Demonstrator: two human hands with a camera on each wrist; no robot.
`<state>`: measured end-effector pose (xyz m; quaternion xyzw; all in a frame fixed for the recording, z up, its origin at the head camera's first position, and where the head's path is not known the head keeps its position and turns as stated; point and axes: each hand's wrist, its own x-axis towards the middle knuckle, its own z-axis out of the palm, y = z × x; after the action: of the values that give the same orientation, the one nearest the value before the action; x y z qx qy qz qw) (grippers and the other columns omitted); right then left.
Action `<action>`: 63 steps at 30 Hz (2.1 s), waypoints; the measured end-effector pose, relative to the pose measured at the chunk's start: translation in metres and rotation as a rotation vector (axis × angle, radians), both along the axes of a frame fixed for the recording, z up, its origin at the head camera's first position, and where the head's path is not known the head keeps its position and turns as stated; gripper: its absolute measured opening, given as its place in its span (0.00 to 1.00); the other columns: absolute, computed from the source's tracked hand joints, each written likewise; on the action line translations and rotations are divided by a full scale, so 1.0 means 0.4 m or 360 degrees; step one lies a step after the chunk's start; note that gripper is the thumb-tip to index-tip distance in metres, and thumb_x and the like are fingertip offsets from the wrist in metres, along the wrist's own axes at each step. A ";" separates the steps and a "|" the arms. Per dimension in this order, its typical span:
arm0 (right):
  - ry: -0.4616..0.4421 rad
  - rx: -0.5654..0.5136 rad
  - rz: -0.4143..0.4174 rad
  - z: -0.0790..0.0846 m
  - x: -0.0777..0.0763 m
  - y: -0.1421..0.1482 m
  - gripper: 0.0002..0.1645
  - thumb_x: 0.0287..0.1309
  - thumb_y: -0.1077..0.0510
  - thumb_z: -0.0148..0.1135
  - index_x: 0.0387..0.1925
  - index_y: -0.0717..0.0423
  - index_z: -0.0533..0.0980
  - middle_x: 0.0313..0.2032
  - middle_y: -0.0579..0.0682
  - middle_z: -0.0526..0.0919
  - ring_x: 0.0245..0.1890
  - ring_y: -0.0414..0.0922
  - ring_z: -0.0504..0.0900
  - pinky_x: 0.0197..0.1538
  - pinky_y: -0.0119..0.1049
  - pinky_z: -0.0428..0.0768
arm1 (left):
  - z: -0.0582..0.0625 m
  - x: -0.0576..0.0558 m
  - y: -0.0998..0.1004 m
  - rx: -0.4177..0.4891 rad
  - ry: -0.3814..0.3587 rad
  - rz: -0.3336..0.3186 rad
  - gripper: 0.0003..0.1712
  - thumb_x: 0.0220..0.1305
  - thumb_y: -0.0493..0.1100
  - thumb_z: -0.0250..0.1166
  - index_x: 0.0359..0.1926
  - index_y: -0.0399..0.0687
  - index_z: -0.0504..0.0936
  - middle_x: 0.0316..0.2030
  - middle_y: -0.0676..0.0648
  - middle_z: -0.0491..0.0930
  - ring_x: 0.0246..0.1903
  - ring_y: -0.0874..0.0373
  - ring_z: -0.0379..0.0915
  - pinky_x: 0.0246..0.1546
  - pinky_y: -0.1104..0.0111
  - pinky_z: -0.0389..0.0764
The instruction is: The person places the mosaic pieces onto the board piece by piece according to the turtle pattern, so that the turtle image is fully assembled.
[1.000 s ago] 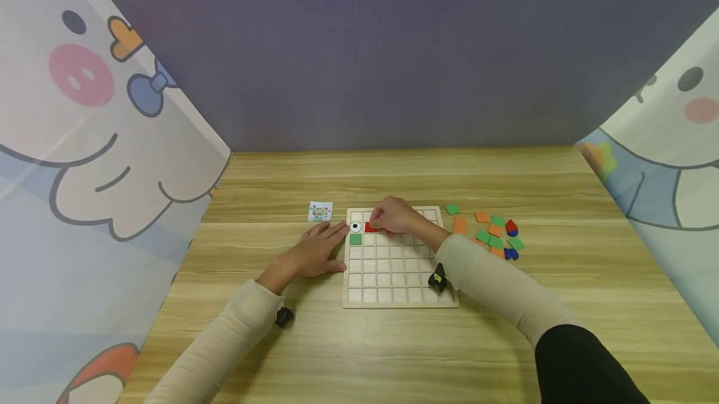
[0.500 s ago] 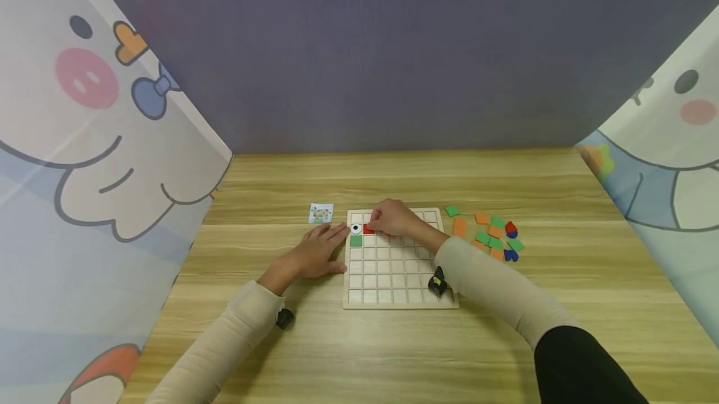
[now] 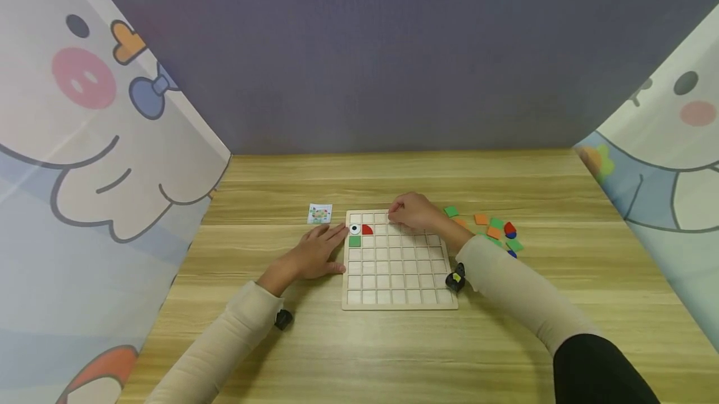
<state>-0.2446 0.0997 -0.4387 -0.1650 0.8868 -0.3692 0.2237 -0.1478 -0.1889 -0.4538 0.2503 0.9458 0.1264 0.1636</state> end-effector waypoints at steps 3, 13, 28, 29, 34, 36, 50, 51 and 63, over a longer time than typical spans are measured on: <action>-0.0008 -0.0008 -0.0038 0.002 -0.006 0.031 0.12 0.69 0.51 0.62 0.45 0.53 0.83 0.31 0.50 0.85 0.28 0.45 0.80 0.30 0.35 0.78 | 0.000 -0.001 0.000 0.0005 0.0009 -0.0007 0.52 0.67 0.61 0.66 0.81 0.48 0.52 0.81 0.44 0.52 0.77 0.32 0.47 0.71 0.33 0.55; 0.0005 0.0006 -0.0063 0.021 -0.025 0.125 0.16 0.72 0.52 0.59 0.53 0.57 0.81 0.34 0.56 0.84 0.28 0.46 0.78 0.32 0.37 0.77 | 0.011 0.000 -0.005 0.0018 0.0001 -0.0006 0.52 0.67 0.61 0.66 0.81 0.46 0.52 0.81 0.43 0.51 0.77 0.30 0.47 0.71 0.32 0.55; 0.0139 0.0133 -0.0110 0.009 -0.039 0.237 0.17 0.71 0.52 0.59 0.54 0.55 0.82 0.48 0.54 0.85 0.47 0.51 0.82 0.50 0.45 0.80 | 0.004 0.002 -0.006 0.0030 0.0004 -0.0020 0.52 0.68 0.61 0.65 0.81 0.47 0.52 0.81 0.43 0.51 0.77 0.30 0.47 0.71 0.32 0.54; 0.0162 0.0153 -0.0098 0.009 -0.039 0.243 0.17 0.71 0.52 0.59 0.54 0.55 0.82 0.48 0.55 0.85 0.48 0.52 0.82 0.51 0.47 0.80 | 0.004 0.001 -0.005 0.0032 0.0001 -0.0020 0.52 0.68 0.61 0.65 0.81 0.47 0.52 0.81 0.43 0.51 0.77 0.30 0.46 0.71 0.32 0.54; 0.0208 0.0186 -0.0079 0.005 -0.036 0.268 0.15 0.70 0.52 0.60 0.52 0.55 0.83 0.51 0.57 0.85 0.52 0.55 0.80 0.54 0.52 0.78 | 0.004 0.000 -0.004 0.0021 0.0002 -0.0018 0.52 0.68 0.62 0.65 0.81 0.47 0.51 0.81 0.43 0.51 0.78 0.31 0.46 0.72 0.32 0.54; 0.0207 0.0191 -0.0092 0.004 -0.035 0.276 0.15 0.70 0.53 0.61 0.51 0.54 0.84 0.51 0.57 0.85 0.51 0.54 0.80 0.53 0.50 0.78 | 0.005 -0.001 -0.004 0.0020 0.0001 -0.0017 0.52 0.68 0.62 0.65 0.81 0.47 0.51 0.81 0.43 0.51 0.78 0.31 0.46 0.72 0.33 0.54; 0.0161 0.0225 -0.0140 -0.008 -0.035 0.304 0.16 0.64 0.55 0.66 0.51 0.56 0.82 0.39 0.52 0.82 0.36 0.47 0.74 0.39 0.37 0.73 | -0.001 -0.003 -0.007 0.0025 -0.0001 -0.0015 0.52 0.68 0.62 0.65 0.81 0.48 0.51 0.81 0.44 0.50 0.78 0.32 0.46 0.72 0.33 0.54; 0.0160 0.0224 -0.0135 -0.010 -0.035 0.305 0.16 0.64 0.55 0.66 0.52 0.56 0.82 0.38 0.52 0.81 0.35 0.47 0.74 0.38 0.37 0.73 | -0.001 -0.003 -0.007 0.0025 0.0000 -0.0016 0.52 0.67 0.62 0.65 0.81 0.48 0.51 0.81 0.44 0.50 0.78 0.32 0.46 0.72 0.33 0.54; 0.0167 0.0262 -0.0151 -0.020 -0.040 0.305 0.18 0.64 0.55 0.66 0.55 0.55 0.81 0.42 0.53 0.82 0.39 0.48 0.76 0.41 0.37 0.74 | 0.005 -0.001 -0.006 0.0029 0.0022 -0.0030 0.52 0.68 0.61 0.65 0.81 0.46 0.52 0.81 0.42 0.51 0.77 0.30 0.47 0.71 0.32 0.55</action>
<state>-0.2608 0.2219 -0.4467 -0.1229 0.9314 -0.2961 0.1721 -0.1484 -0.1914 -0.4519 0.2615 0.9434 0.1316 0.1561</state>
